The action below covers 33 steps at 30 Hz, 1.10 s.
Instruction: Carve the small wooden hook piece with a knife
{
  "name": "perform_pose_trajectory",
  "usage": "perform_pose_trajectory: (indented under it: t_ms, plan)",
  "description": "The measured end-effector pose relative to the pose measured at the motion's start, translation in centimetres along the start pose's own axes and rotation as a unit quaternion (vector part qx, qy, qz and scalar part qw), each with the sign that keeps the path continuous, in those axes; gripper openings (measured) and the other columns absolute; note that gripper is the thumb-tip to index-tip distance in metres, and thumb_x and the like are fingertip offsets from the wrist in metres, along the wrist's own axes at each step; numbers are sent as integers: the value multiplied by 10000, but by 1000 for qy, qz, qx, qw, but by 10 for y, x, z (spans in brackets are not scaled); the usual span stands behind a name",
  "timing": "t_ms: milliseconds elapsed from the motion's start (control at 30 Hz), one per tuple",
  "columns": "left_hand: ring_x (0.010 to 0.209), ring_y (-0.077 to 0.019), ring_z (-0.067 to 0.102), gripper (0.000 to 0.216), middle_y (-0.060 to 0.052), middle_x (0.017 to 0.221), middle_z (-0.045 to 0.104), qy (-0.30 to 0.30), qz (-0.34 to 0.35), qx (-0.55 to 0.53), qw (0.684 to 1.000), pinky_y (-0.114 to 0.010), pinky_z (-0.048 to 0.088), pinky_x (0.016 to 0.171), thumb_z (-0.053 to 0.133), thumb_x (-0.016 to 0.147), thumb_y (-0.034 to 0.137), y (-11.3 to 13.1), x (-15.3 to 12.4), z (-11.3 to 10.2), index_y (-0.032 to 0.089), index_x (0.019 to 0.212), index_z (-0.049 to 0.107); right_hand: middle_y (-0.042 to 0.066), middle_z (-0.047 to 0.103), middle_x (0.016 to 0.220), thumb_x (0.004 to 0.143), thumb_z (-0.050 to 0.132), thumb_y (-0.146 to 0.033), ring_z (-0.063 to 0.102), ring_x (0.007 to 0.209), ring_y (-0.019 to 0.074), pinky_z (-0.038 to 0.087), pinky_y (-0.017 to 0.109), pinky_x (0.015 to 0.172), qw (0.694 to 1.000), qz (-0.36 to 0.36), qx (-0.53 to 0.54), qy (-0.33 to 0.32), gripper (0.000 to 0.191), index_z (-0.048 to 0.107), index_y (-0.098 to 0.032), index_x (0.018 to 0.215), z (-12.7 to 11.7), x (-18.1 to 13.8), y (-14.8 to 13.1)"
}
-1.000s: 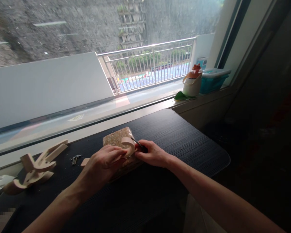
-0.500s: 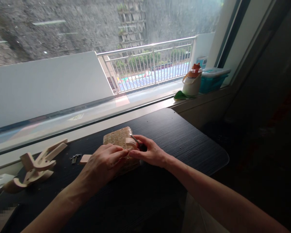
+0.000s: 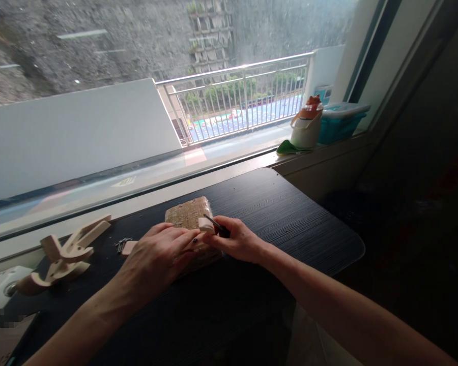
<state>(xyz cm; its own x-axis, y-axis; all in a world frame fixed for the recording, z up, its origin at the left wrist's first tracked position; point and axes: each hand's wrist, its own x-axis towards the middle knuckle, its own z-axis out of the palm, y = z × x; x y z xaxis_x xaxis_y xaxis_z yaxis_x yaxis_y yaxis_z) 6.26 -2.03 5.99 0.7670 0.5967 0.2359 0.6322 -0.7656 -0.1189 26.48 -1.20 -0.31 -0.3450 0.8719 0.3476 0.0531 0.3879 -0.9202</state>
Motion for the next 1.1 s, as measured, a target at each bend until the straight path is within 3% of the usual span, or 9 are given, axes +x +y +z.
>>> perform_pose_trajectory:
  t_ms: [433, 1100]
  plan:
    - [763, -150, 640, 264, -20, 933, 714, 46, 39, 55, 997, -306, 417, 777, 413, 912, 218, 9, 2, -8, 222, 1052, 637, -36, 464, 665, 787, 580, -374, 393, 606, 76, 348, 197, 555, 1000, 6, -16, 1, 228, 557, -152, 834, -1, -1, -3]
    - [802, -168, 647, 241, -32, 955, 709, 78, 42, 81, 993, -358, 406, 849, 453, 896, 232, 7, -1, 0, 234, 1065, 625, -53, 397, 627, 788, 575, -379, 350, 567, 66, 316, 198, 515, 999, -25, -23, 15, 230, 514, -160, 754, -2, 0, -3]
